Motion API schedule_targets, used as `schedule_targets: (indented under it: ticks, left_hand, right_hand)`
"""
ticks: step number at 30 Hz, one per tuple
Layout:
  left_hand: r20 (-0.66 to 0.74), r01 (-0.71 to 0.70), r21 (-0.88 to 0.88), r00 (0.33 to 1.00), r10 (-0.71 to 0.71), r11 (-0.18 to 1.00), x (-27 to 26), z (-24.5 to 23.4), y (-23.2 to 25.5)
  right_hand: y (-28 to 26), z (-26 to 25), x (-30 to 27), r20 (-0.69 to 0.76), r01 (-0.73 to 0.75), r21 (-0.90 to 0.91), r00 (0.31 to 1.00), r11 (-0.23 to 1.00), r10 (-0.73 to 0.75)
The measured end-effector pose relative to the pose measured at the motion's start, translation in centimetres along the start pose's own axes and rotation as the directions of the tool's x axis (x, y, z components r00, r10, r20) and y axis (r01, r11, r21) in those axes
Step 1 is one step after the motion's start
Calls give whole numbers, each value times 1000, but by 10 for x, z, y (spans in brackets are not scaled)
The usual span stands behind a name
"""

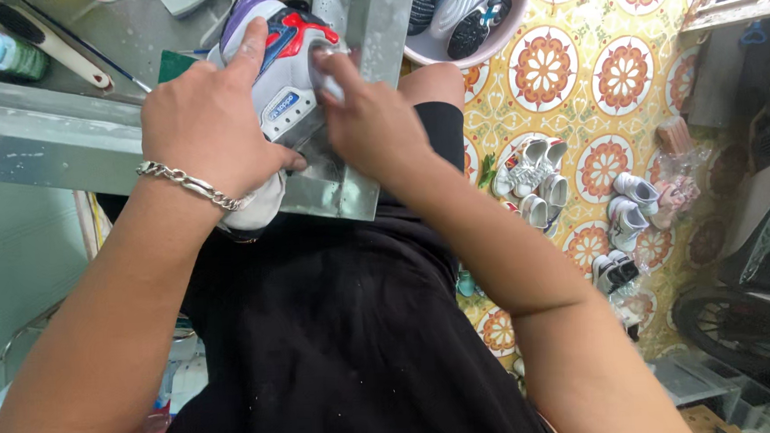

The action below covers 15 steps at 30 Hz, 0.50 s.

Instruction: The person cleans a shoe using a brush and water at a sink. The person applies a cleaning solution from a bottle, scrubs the exterior and interior of the shoe with a brush, and rinses it under a running faucet.

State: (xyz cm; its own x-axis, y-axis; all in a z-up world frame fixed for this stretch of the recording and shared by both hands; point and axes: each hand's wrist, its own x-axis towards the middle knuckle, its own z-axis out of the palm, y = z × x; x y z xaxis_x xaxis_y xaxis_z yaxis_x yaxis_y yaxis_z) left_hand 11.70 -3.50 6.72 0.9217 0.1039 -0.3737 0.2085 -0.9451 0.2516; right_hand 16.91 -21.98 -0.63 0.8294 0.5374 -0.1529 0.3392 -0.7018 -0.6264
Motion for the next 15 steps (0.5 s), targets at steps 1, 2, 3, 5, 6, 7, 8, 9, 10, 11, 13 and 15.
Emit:
schedule_targets:
  ticks: [1, 2, 3, 5, 6, 7, 8, 9, 10, 11, 13, 15]
  left_hand:
    - [8, 14, 5, 1000, -14, 1000, 1, -1, 0]
    - [22, 34, 10, 999, -34, 999, -1, -1, -1]
    - [32, 36, 6, 999, -36, 999, 0, -2, -2]
    - [43, 30, 2, 999, -30, 1000, 4, -2, -4]
    - [18, 12, -8, 1000, -12, 1000, 5, -2, -4]
    - [-7, -7, -16, 1000, 7, 1000, 4, -2, -3]
    - [-31, -22, -27, 999, 21, 999, 2, -1, -2]
    - [-18, -6, -24, 1000, 6, 1000, -1, 0, -1]
    - [-7, 6, -18, 1000, -6, 1000, -1, 0, 0]
    - [4, 18, -11, 1000, -18, 1000, -1, -1, 0]
    - [44, 40, -28, 998, -39, 999, 0, -3, -3]
    - [29, 20, -28, 999, -20, 999, 6, -6, -7]
  right_hand:
    - [1, 2, -4, 19, 18, 47, 1000, 999, -19]
    - [-1, 5, -14, 45, 35, 98, 998, 995, -39]
    - [-3, 7, -23, 69, 50, 149, 996, 988, -61]
    - [1, -1, -34, 105, 51, 98, 993, 994, -61]
    - [3, -7, -37, 122, 50, 70, 991, 996, -58]
    - [5, -9, -28, 86, 45, 50, 995, 998, -49]
    - [9, -10, -11, 53, 40, 30, 998, 999, -42]
    - [11, -10, -2, 19, 35, 9, 999, 999, -35]
    - [8, -5, -2, 23, 35, 57, 999, 998, -37]
    - [2, 3, -4, 27, 35, 104, 999, 994, -38]
    - [-5, 7, -19, 74, 36, 145, 996, 989, -47]
    - [-6, -3, -33, 116, 47, 118, 991, 992, -61]
